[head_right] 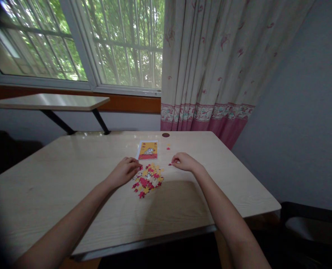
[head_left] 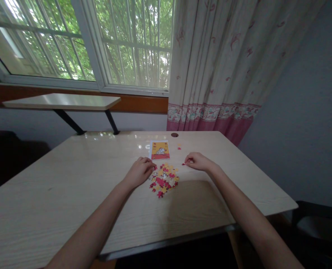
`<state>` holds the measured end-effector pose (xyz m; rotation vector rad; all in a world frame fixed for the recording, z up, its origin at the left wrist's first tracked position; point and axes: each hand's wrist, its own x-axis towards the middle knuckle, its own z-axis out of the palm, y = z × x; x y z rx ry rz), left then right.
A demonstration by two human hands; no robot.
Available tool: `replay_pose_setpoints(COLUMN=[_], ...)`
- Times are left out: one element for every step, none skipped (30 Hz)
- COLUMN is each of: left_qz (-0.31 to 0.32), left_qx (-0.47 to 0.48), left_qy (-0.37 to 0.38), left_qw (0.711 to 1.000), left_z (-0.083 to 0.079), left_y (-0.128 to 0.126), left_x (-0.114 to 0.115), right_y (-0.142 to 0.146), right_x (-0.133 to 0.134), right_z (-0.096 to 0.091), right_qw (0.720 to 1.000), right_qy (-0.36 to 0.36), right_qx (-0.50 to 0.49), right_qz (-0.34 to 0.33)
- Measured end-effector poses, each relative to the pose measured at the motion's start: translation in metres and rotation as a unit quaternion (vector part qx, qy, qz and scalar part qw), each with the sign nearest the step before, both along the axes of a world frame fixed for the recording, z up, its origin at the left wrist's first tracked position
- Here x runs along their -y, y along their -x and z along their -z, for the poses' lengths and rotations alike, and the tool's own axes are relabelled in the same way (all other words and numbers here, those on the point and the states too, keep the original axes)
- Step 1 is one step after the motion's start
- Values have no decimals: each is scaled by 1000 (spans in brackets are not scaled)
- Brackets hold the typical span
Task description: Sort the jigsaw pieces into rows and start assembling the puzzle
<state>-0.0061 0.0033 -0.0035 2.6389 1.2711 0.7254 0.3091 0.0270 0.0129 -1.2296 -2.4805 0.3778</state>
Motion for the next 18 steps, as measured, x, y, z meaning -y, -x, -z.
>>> replay_pose_setpoints(left_qz=[-3,-8,-15,-22,-30,-39,-49,-57,-63,-66,-67,-65,-63,-62,-63,-64,-63,-59], left_qx=[-7,-14,-19,-23,-25,-26,-25,-23,-21,-20,-20,-21,-22,-22,-18,-11,2,19], left_qy=[0,1,3,5,7,7,7,6,5,3,2,2,3,4,6,8,11,16], left_qw=[1000,1000,1000,999,999,999,998,998,998,998,998,998,998,998,998,998,998,998], left_z=[-1,-1,-2,-2,-1,-1,0,1,1,2,2,2,1,1,0,-1,-1,-2], left_y=[0,-1,-1,-2,-3,-3,-3,-4,-3,-3,-3,-3,-2,-2,-2,-2,-2,-3], left_x=[0,0,1,1,1,2,2,2,2,2,2,2,2,2,2,3,3,4], right_y=[0,0,0,0,1,1,2,2,2,2,2,1,1,0,0,-1,0,1], right_x=[0,-1,-1,-1,-1,-1,-1,-1,0,0,0,0,0,-1,-1,-1,0,0], right_z=[1,1,2,2,2,3,2,2,2,2,2,1,1,1,1,1,0,-1], right_qw=[1000,1000,1000,1000,1000,1000,1000,1000,1000,1000,1000,1000,1000,1000,1000,1000,1000,999], right_qy=[0,1,0,-1,-4,-6,-8,-9,-11,-11,-11,-12,-13,-15,-17,-21,-27,-36], right_qx=[-1,-1,-2,-2,-3,-3,-3,-2,-1,0,1,0,0,-1,-2,-4,-6,-11], right_qz=[-2,-4,-5,-5,-4,-2,0,2,3,4,3,2,0,-3,-5,-6,-7,-9])
